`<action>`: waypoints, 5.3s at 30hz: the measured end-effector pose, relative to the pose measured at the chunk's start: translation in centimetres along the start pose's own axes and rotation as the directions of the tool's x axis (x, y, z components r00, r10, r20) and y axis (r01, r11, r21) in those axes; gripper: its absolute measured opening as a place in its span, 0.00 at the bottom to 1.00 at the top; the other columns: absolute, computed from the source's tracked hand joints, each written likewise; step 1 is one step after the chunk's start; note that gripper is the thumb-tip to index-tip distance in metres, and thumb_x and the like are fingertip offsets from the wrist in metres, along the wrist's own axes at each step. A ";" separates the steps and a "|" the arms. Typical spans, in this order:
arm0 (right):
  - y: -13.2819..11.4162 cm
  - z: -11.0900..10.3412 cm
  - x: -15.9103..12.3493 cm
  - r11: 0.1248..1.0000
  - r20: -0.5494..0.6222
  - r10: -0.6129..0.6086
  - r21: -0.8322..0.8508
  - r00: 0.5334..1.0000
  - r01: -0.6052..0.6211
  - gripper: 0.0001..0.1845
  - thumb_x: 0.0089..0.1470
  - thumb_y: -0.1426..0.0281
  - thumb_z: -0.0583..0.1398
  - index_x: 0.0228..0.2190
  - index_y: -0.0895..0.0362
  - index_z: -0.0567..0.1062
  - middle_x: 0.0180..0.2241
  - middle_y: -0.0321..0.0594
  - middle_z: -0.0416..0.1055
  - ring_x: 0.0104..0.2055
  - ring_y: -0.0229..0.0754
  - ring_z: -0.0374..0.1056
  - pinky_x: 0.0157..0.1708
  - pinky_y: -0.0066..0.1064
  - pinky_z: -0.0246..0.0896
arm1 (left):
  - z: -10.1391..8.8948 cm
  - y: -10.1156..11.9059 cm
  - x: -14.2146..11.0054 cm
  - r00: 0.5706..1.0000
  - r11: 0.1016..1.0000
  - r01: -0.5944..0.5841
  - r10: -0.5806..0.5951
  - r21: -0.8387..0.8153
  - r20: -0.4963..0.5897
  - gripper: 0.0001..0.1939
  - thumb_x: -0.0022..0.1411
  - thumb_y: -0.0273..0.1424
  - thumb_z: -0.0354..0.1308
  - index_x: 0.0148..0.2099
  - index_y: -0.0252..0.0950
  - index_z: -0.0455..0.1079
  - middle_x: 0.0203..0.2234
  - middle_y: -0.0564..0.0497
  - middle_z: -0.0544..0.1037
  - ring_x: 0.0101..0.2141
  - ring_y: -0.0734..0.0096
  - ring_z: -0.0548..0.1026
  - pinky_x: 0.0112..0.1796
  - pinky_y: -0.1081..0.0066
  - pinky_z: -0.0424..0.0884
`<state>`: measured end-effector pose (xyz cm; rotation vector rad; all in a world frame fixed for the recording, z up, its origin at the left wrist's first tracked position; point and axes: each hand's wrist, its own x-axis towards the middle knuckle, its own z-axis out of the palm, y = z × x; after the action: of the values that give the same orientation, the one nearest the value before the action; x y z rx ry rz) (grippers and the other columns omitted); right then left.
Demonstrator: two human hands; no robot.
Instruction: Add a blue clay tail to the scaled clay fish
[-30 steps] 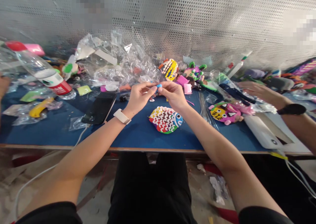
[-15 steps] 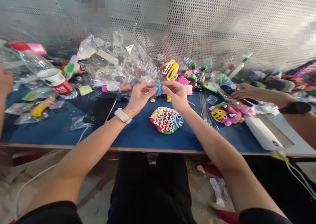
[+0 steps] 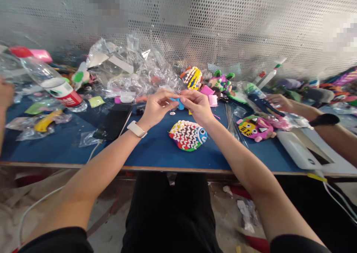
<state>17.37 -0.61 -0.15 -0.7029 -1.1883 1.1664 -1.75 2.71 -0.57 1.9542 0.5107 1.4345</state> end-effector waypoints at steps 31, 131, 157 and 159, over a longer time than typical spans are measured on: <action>0.1 0.0 0.0 0.959 0.159 0.203 0.165 0.966 -0.229 0.30 0.40 0.59 0.83 0.42 0.54 0.81 0.30 0.31 0.83 0.31 0.34 0.78 0.35 0.26 0.79 | -0.9 0.8 0.1 0.987 0.969 -0.158 0.155 0.187 0.030 0.17 0.66 0.49 0.72 0.47 0.43 0.87 0.41 0.46 0.85 0.38 0.70 0.81 0.32 0.74 0.75; -0.1 -0.1 -1.2 0.673 0.053 -0.377 -0.670 0.925 0.313 0.14 0.58 0.68 0.71 0.46 0.49 0.79 0.42 0.40 0.82 0.42 0.47 0.77 0.43 0.41 0.75 | 0.8 1.0 -0.8 0.988 0.917 -0.146 0.155 0.372 0.006 0.20 0.78 0.46 0.56 0.54 0.39 0.83 0.50 0.43 0.84 0.51 0.60 0.82 0.53 0.57 0.80; 0.5 -1.7 -0.2 0.131 0.443 -0.673 -0.717 0.592 0.685 0.07 0.67 0.74 0.66 0.44 0.51 0.83 0.42 0.40 0.86 0.45 0.48 0.82 0.48 0.45 0.80 | 2.0 -1.2 -1.0 0.943 0.951 0.272 -0.295 -0.149 -0.157 0.22 0.61 0.51 0.74 0.46 0.38 0.87 0.38 0.45 0.88 0.34 0.69 0.82 0.36 0.69 0.77; 0.5 -1.7 -0.2 0.111 0.460 -0.659 -0.723 0.595 0.682 0.08 0.67 0.74 0.66 0.45 0.50 0.83 0.43 0.40 0.86 0.46 0.48 0.82 0.49 0.46 0.80 | 2.1 -1.1 -1.0 0.945 0.949 0.264 -0.290 -0.170 -0.150 0.22 0.60 0.51 0.74 0.45 0.38 0.87 0.37 0.46 0.88 0.33 0.70 0.81 0.36 0.70 0.77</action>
<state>18.84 -0.45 -1.11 -0.7012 -1.8570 -0.3605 -0.02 2.30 -2.42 1.5779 0.7084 1.4224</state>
